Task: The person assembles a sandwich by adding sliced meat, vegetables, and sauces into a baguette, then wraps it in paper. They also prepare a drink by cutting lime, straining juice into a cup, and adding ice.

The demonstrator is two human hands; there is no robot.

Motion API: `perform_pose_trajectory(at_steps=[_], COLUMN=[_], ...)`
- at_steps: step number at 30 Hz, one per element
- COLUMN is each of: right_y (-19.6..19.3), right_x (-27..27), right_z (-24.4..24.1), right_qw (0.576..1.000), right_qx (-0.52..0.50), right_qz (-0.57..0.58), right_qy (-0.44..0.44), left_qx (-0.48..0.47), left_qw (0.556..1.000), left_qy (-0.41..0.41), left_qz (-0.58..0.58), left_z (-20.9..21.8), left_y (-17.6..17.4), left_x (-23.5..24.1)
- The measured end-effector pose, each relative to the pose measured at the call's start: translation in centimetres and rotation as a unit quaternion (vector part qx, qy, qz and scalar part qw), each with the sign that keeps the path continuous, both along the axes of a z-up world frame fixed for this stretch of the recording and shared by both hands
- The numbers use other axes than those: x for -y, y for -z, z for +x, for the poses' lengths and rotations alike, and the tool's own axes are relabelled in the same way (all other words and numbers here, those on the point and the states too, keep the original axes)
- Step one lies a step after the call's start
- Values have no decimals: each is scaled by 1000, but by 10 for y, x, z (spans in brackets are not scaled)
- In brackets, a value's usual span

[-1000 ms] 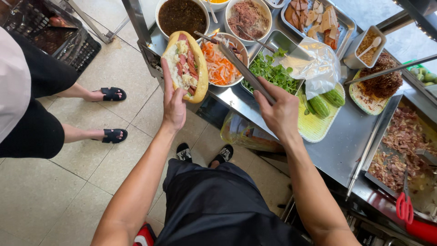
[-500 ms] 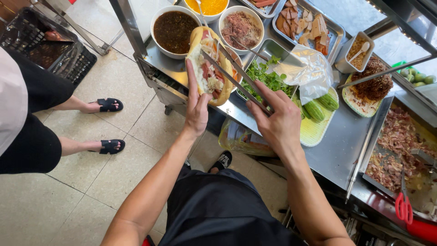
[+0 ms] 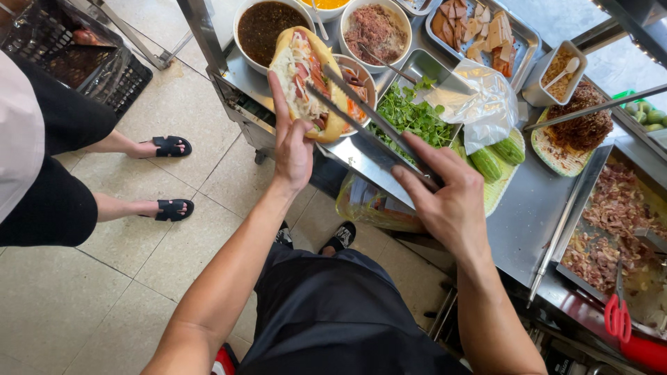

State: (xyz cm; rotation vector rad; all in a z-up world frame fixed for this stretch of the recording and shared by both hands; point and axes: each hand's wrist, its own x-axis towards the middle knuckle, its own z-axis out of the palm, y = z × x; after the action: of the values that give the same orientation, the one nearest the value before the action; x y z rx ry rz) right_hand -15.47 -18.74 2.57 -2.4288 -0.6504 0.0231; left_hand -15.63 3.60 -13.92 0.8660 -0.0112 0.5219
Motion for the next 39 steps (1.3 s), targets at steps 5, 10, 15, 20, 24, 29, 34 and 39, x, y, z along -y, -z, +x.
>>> perform_pose_trajectory(at_steps=[5, 10, 15, 20, 24, 29, 34, 39], right_y=[38, 82, 71, 22, -13, -21, -5, 38], right_x=[-4, -23, -16, 9, 14, -1, 19, 58], right_z=[36, 49, 44, 34, 26, 20, 7, 41], right_qw=[1000, 988, 993, 998, 997, 988, 998, 941], right_qx=[-2, 32, -9, -48, -41, -92, -43, -147], right_qz=[-5, -150, -113, -11, 39, 19, 36, 261], right_qy=[16, -7, 14, 37, 53, 125, 42, 159], left_qx=[-49, -16, -40, -20, -27, -73, -41, -13], left_qw=[997, 997, 997, 999, 998, 974, 987, 989], left_qy=[-4, -35, -21, -8, -37, -80, -61, -18], left_qz=[-60, -62, -63, -35, 43, 198, 146, 147], left_z=[-20, -28, -32, -19, 4, 16, 15, 13], left_y=[4, 8, 11, 19, 21, 4, -30, -62], left_x=[-23, -35, -36, -29, -19, 5, 25, 60])
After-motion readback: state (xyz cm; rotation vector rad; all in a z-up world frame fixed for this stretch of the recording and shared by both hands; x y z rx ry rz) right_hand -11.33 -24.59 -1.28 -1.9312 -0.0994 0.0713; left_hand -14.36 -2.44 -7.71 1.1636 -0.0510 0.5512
